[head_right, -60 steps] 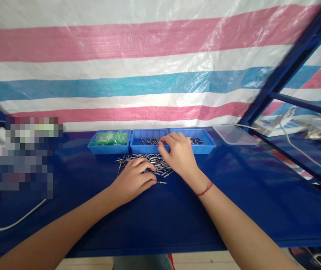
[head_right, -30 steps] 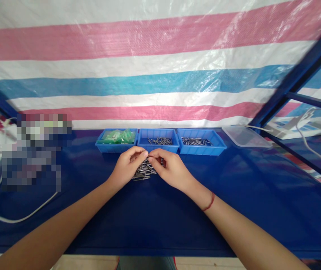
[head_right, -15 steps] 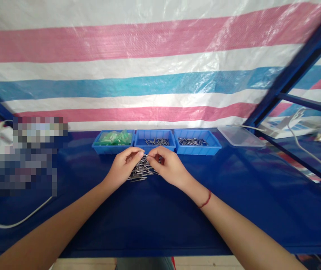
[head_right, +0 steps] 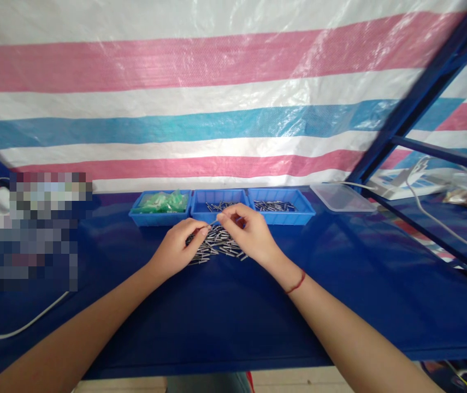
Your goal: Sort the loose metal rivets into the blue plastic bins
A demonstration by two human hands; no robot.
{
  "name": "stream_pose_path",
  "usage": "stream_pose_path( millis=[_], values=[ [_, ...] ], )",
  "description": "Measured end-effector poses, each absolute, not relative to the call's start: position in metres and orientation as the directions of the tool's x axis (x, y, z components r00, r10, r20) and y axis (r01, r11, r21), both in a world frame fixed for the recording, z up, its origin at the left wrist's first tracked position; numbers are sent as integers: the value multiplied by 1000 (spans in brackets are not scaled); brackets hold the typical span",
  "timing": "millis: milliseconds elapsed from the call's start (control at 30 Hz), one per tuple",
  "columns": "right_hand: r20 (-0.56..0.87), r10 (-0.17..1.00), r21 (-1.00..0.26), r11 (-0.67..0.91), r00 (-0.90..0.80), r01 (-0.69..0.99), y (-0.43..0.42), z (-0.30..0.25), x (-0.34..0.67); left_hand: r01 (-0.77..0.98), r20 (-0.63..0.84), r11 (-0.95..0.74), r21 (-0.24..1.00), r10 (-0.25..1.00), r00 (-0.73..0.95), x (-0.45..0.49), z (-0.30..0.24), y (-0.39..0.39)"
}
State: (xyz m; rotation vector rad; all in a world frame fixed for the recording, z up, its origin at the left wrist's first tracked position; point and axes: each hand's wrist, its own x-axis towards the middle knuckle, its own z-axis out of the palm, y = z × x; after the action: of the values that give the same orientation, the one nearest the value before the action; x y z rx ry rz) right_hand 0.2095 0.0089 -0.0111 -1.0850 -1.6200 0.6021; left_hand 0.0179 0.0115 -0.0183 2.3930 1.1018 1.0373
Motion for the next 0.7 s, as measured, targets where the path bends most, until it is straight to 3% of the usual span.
stream_pose_path(
  millis=[200, 367, 467, 700],
  values=[
    [549, 782, -746, 299, 295, 595, 36, -10, 262, 586, 448, -687, 430, 726, 522, 15, -16, 12],
    [614, 743, -461, 63, 266, 885, 47, -12, 290, 571, 387, -756, 320, 654, 650, 16, -17, 6],
    [646, 738, -394, 105, 194, 913, 42, -8, 284, 574, 327, -783, 241, 622, 711, 18, -19, 3],
    [644, 759, -338, 395, -96, 854, 22, -1, 244, 613, 287, -772, 169, 633, 719, 24, -22, 2]
  ],
)
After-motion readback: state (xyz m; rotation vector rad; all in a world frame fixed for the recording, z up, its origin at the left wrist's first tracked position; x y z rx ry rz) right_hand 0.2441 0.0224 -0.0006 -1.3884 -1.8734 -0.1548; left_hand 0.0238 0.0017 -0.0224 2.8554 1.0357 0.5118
